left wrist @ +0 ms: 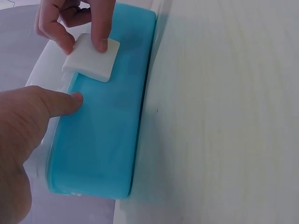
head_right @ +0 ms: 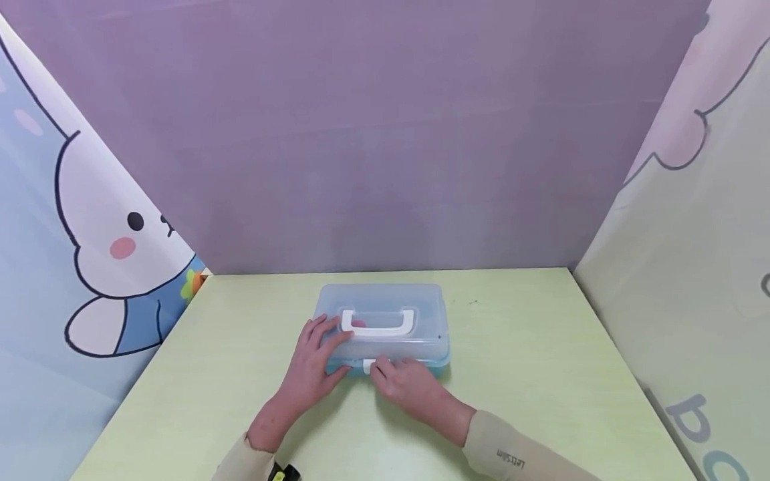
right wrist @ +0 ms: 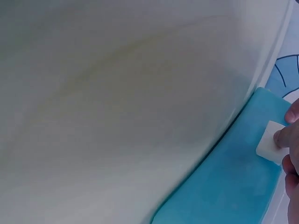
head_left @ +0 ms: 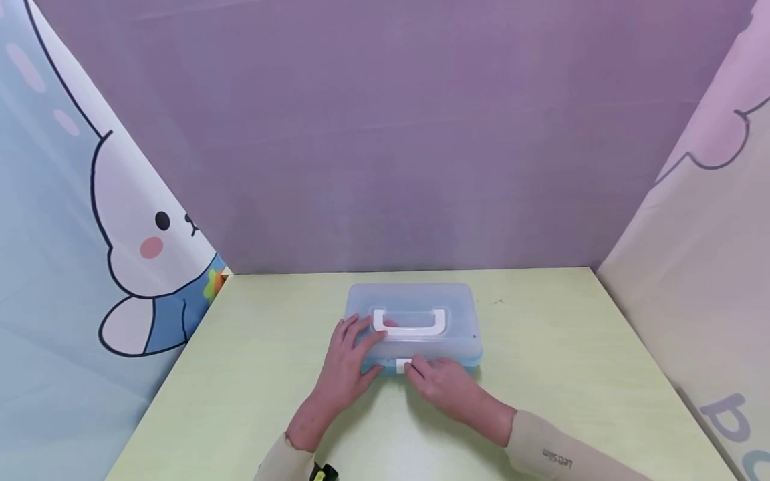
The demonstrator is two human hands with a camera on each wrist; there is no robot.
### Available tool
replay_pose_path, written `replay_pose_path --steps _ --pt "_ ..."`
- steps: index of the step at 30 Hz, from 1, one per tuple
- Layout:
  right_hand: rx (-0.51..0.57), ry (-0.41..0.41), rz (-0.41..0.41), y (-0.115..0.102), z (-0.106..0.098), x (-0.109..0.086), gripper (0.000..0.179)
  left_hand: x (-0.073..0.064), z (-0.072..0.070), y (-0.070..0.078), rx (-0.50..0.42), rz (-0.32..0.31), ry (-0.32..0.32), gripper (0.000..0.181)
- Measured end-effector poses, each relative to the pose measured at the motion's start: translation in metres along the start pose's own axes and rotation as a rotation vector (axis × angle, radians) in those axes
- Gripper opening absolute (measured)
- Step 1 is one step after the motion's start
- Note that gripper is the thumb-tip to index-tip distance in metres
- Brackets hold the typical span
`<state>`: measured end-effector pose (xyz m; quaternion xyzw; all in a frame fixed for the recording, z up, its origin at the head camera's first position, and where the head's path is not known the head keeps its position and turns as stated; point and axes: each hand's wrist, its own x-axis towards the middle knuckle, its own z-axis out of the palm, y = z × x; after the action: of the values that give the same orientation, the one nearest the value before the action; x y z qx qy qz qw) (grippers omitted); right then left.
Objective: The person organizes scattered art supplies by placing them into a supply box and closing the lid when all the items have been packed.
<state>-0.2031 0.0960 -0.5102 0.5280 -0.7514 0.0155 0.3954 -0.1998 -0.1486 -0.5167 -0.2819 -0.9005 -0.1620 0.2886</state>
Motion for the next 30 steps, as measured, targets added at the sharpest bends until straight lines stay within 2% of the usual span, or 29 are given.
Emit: replay_pose_path --steps 4,6,12,16,19,22,26,30 --pt "0.018 -0.054 0.028 -0.002 0.01 -0.001 0.051 -0.001 0.0 0.0 0.01 0.001 0.023 0.066" --pt "0.018 -0.088 0.045 -0.003 0.009 0.002 0.047 -0.002 0.0 0.0 0.014 0.005 0.029 0.066" --pt "0.011 -0.143 0.104 -0.006 0.004 0.006 0.02 -0.002 0.0 -0.002 0.038 0.013 0.012 0.066" --pt "0.014 -0.137 0.162 -0.005 0.0 0.009 0.003 0.0 -0.001 -0.004 0.043 0.018 -0.002 0.067" --pt "0.034 -0.1 0.227 -0.002 -0.005 0.01 0.011 0.0 -0.001 -0.004 0.026 0.017 0.003 0.068" --pt "0.071 -0.079 0.308 0.001 -0.016 0.013 0.017 -0.001 -0.004 -0.004 0.023 -0.008 0.023 0.068" --pt "0.095 -0.09 0.442 0.01 -0.036 0.019 0.016 0.0 -0.011 -0.001 0.056 -0.07 0.027 0.067" --pt "0.081 -0.049 0.559 0.025 -0.057 0.026 0.023 0.011 -0.023 0.005 0.11 -0.141 -0.015 0.067"
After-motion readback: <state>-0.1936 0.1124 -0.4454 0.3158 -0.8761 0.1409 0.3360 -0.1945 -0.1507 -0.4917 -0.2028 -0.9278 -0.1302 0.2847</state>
